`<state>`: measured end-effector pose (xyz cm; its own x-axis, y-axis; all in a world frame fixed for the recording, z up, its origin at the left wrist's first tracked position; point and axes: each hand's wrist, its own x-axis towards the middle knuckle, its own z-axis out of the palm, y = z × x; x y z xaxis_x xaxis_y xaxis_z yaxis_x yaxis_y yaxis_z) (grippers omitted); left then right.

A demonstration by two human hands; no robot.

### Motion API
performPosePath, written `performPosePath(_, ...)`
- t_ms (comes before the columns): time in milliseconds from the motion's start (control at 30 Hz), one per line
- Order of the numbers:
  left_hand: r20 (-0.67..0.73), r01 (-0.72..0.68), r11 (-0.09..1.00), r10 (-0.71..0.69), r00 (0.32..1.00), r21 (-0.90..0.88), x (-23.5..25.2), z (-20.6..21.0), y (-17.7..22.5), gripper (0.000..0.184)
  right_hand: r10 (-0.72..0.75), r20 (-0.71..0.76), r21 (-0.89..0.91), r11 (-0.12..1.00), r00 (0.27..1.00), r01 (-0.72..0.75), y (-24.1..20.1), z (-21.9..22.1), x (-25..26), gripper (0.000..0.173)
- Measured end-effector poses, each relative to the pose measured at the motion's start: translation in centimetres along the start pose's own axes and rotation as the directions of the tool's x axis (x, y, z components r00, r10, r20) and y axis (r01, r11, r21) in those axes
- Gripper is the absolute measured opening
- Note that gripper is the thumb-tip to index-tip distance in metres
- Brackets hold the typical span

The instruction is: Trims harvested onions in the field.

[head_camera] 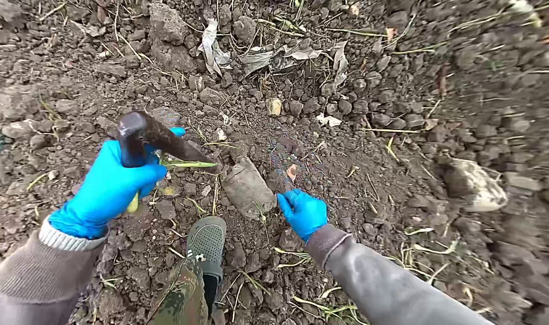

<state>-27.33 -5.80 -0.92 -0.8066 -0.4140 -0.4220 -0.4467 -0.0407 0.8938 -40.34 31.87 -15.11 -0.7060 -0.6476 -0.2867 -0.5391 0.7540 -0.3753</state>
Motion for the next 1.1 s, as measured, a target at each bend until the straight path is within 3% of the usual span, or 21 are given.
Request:
performPosePath(67, 0.109, 0.012, 1.0, -0.011, 0.994, -0.004, -2.3, 2.1, -0.3, 0.025, 0.175, 0.228, -0.041, 0.985, 0.958, -0.17, -1.0, 2.6, -3.8, 0.036)
performPosePath(133, 0.212, 0.026, 0.995, -0.047, 0.976, 0.101, -4.3, 5.3, -2.6, 0.009, 0.365, 0.439, -0.05, 0.922, 0.821, -0.383, -3.1, 4.5, -4.6, 0.049)
performPosePath(233, 0.246, 0.074, 0.968, -0.135, 0.96, 0.239, -6.5, 9.8, -7.4, 0.005, 0.475, 0.4, -0.019, 0.859, 0.784, -0.511, -5.1, 6.9, -4.5, 0.039)
performPosePath(300, 0.096, 0.163, 0.97, -0.183, 0.978, 0.183, -7.1, 11.4, -8.9, 0.006, 0.501, 0.367, -0.029, 0.848, 0.784, -0.528, -5.4, 7.3, -4.5, 0.038)
performPosePath(400, -0.242, 0.243, 0.95, -0.287, 0.927, -0.196, -7.4, 13.4, -9.1, 0.008, 0.426, 0.245, 0.084, 0.885, 0.871, -0.457, -4.2, 7.4, -8.5, 0.036)
performPosePath(500, -0.43, 0.05, 0.901, -0.253, 0.867, -0.431, -3.4, 14.3, -7.6, 0.015, 0.283, 0.168, 0.226, 0.921, 0.944, -0.317, -2.0, 7.1, -12.4, 0.035)
performPosePath(633, -0.454, -0.233, 0.818, -0.039, 0.89, -0.527, 3.9, 13.5, -1.0, 0.019, 0.218, 0.231, 0.197, 0.944, 0.948, -0.265, -0.4, 6.3, -15.8, 0.042)
performPosePath(700, -0.306, -0.275, 0.849, 0.141, 0.941, -0.452, 4.3, 12.3, 3.3, 0.021, 0.239, 0.186, 0.154, 0.951, 0.953, -0.268, -0.7, 6.1, -16.7, 0.035)
performPosePath(733, -0.15, -0.298, 0.873, 0.259, 0.954, -0.386, 3.9, 11.2, 4.7, 0.019, 0.293, 0.237, 0.108, 0.939, 0.926, -0.325, -1.1, 5.7, -16.7, 0.037)
performPosePath(767, 0.072, -0.332, 0.876, 0.378, 0.923, -0.348, 4.0, 9.8, 5.1, 0.014, 0.367, 0.319, 0.055, 0.913, 0.874, -0.404, -1.6, 5.3, -16.7, 0.045)
performPosePath(800, 0.314, -0.358, 0.87, 0.463, 0.829, -0.338, 4.3, 8.5, 4.7, 0.023, 0.425, 0.382, 0.01, 0.886, 0.82, -0.464, -1.9, 5.0, -16.6, 0.049)
performPosePath(833, 0.399, -0.352, 0.909, 0.414, 0.818, -0.222, 3.3, 9.1, 4.8, 0.029, 0.452, 0.421, -0.007, 0.868, 0.786, -0.496, -2.0, 4.8, -16.4, 0.047)
performPosePath(867, 0.41, -0.317, 0.947, 0.307, 0.859, -0.046, 1.2, 10.7, 4.7, 0.026, 0.458, 0.434, 0.007, 0.859, 0.776, -0.511, -2.2, 4.6, -16.2, 0.042)
performPosePath(900, 0.38, -0.244, 0.956, 0.168, 0.909, 0.162, -1.2, 13.0, 3.9, 0.013, 0.451, 0.418, 0.035, 0.86, 0.789, -0.509, -2.3, 4.5, -15.9, 0.037)
performPosePath(967, 0.354, -0.082, 0.885, -0.096, 0.93, 0.458, -5.0, 17.3, 0.0, 0.013, 0.416, 0.318, 0.122, 0.873, 0.852, -0.472, -2.9, 4.1, -15.2, 0.031)
performPosePath(1033, 0.368, -0.019, 0.796, -0.258, 0.893, 0.604, -5.8, 19.1, -4.7, 0.006, 0.372, 0.198, 0.176, 0.896, 0.907, -0.406, -3.8, 3.8, -13.9, 0.027)
performPosePath(1100, 0.36, 0.004, 0.79, -0.284, 0.889, 0.613, -5.9, 19.0, -6.2, 0.004, 0.339, 0.195, 0.171, 0.912, 0.921, -0.372, -4.6, 3.5, -12.0, 0.027)
